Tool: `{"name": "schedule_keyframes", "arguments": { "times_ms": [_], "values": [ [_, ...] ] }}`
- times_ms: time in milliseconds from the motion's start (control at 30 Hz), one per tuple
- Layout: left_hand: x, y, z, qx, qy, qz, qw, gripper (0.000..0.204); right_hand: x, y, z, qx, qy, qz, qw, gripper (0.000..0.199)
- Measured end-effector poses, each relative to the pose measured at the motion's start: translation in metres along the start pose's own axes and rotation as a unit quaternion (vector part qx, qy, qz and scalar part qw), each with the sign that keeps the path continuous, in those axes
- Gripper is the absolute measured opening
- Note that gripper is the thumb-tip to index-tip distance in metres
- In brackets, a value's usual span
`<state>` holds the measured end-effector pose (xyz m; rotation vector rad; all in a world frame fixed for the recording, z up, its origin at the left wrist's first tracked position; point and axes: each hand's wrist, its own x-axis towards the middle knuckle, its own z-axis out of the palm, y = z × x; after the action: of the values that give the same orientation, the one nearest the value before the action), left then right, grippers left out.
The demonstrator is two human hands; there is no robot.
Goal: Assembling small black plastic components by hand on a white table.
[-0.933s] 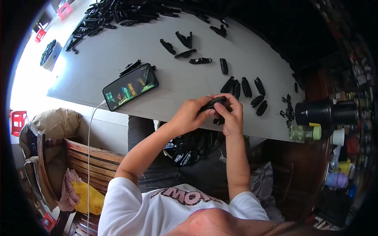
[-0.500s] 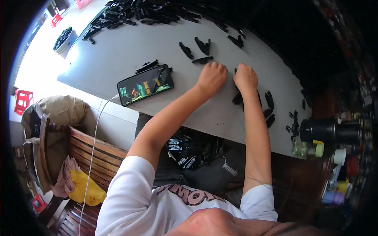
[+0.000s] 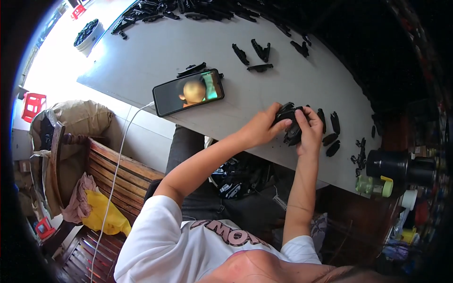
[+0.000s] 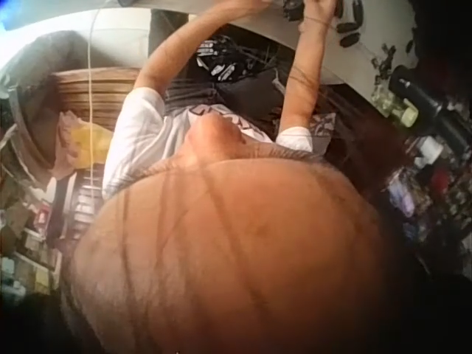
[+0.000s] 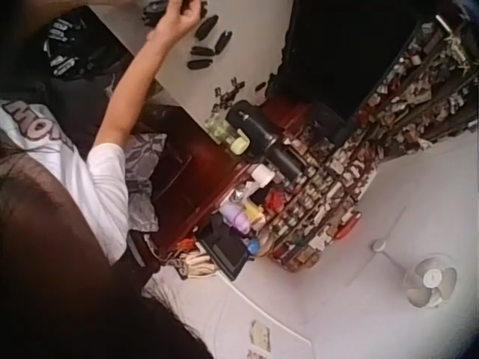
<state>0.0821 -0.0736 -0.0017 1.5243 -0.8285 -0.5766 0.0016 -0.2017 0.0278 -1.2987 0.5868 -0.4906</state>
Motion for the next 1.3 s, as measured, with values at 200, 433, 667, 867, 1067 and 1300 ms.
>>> {"name": "schedule_keyframes", "arguments": {
  "times_ms": [200,433,667,867,1067,1300],
  "values": [
    [-0.007,-0.004,-0.007,-0.077,-0.079,-0.015,0.994,0.035,-0.015,0.003,-0.009,-0.198,-0.078,-0.199,0.957,0.023],
    [-0.018,0.024,-0.013,-0.094,-0.175,-0.066,0.978,0.036,-0.039,0.003,-0.005,0.027,-0.099,0.001,0.995,0.028],
    [-0.028,0.011,-0.003,0.192,-0.063,0.076,0.976,0.029,-0.031,0.001,-0.028,-0.054,-0.012,-0.027,0.998,0.021],
    [-0.027,-0.01,-0.008,0.138,-0.008,0.108,0.985,0.02,0.032,-0.013,-0.106,-0.321,0.121,-0.074,0.936,0.022],
    [-0.031,-0.012,-0.01,0.201,-0.001,0.147,0.968,0.015,0.06,-0.001,-0.086,-0.566,0.16,-0.126,0.799,0.043],
    [-0.028,-0.016,-0.011,0.179,-0.008,0.171,0.969,0.014,0.058,-0.01,-0.085,-0.61,0.169,-0.236,0.737,0.033]
  ]
}}
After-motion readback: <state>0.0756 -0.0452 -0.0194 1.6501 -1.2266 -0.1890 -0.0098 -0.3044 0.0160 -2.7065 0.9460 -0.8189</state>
